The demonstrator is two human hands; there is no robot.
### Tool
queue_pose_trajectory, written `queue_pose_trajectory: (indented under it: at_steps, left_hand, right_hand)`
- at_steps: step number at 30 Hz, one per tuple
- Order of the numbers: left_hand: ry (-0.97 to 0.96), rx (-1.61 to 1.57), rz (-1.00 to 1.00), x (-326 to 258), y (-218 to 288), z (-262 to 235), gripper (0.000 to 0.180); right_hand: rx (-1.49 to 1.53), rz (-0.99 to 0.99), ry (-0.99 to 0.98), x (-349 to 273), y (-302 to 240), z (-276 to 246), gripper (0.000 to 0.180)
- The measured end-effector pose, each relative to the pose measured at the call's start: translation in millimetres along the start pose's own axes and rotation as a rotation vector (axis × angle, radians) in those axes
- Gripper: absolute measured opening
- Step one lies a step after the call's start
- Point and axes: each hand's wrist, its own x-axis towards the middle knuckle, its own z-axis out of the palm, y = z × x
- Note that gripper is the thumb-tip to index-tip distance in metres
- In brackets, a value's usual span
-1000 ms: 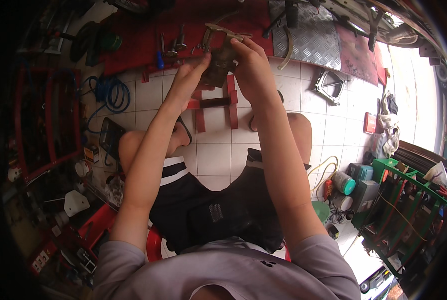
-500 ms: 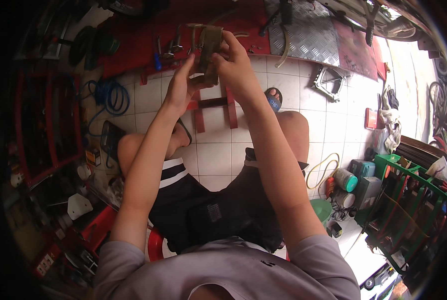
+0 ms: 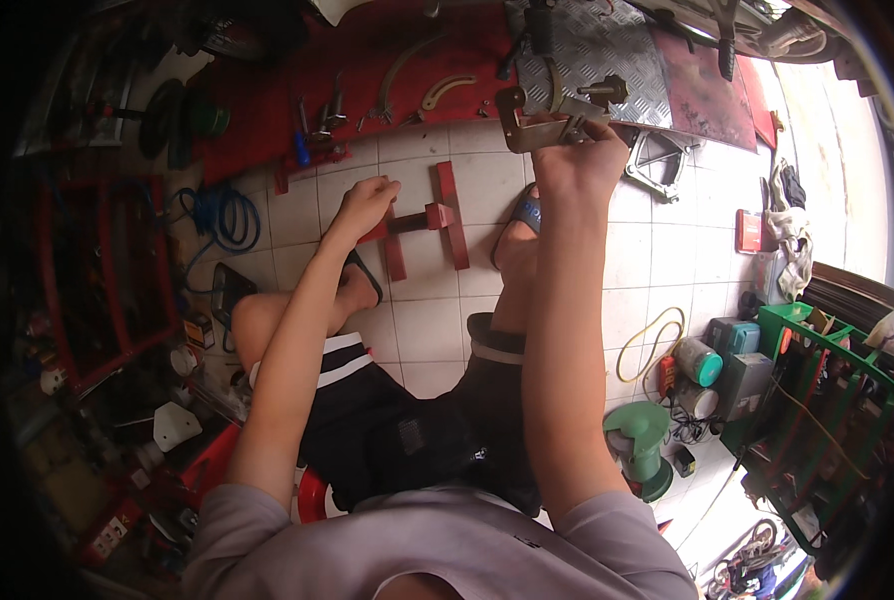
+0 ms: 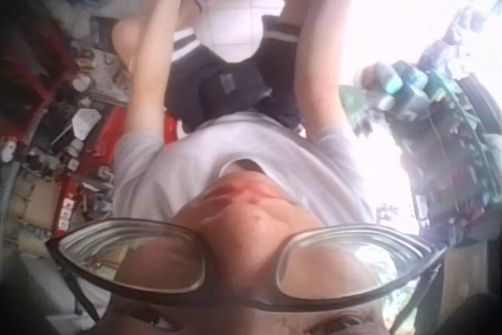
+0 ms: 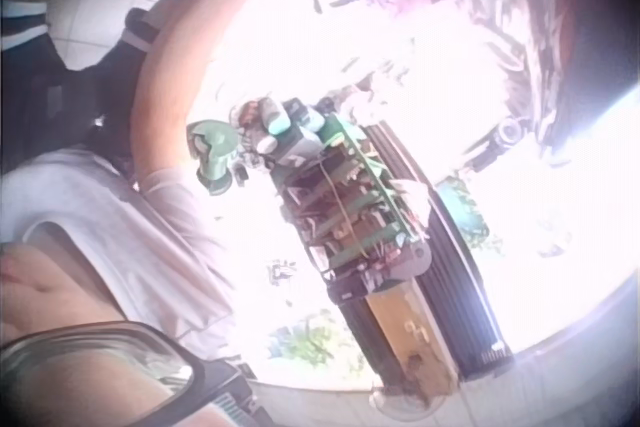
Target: The person sits on the floor and assembles a mechanical component by hand. They insert a small metal pin into a housing, attach a curved metal bracket, and manipulate the parts to fit them together.
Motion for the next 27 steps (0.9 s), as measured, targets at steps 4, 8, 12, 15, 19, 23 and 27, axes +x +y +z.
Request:
queue_pose_trajectory:
  at_steps: [4,8,12,15,19,23,27]
  left_hand:
    - [0.153,0.085,0.165,48,6,40,0.028]
    - [0.377,0.14,0.076,133,2,64,0.023]
    - [0.515,0.252,-0.144,194,1,73,0.021]
    - [0.528,0.263,-0.18,216,-14,69,0.019]
    - [0.529,0.242,-0.186,214,-10,66,0.017]
    - [0.601,0.116,0.009,188,-2,28,0.012]
    - [0.287,-0.404,0.211,121,50,-18,0.01]
  right_hand:
    - [0.097,0.058,0.011,-3,-11,-1,0.025]
    - [0.035,0.078,0.041,-3,-4,-9,0.023]
    - [0.019,0.069,0.081,-7,2,4,0.024]
    - [-0.026,0.034,0.075,-5,6,8,0.024]
    - [-0.024,0.029,0.1,-3,7,10,0.018]
    - [-0.092,0.045,0.091,-1,16,10,0.019]
    - [-0.136,0.067,-0.064,-4,22,13,0.015]
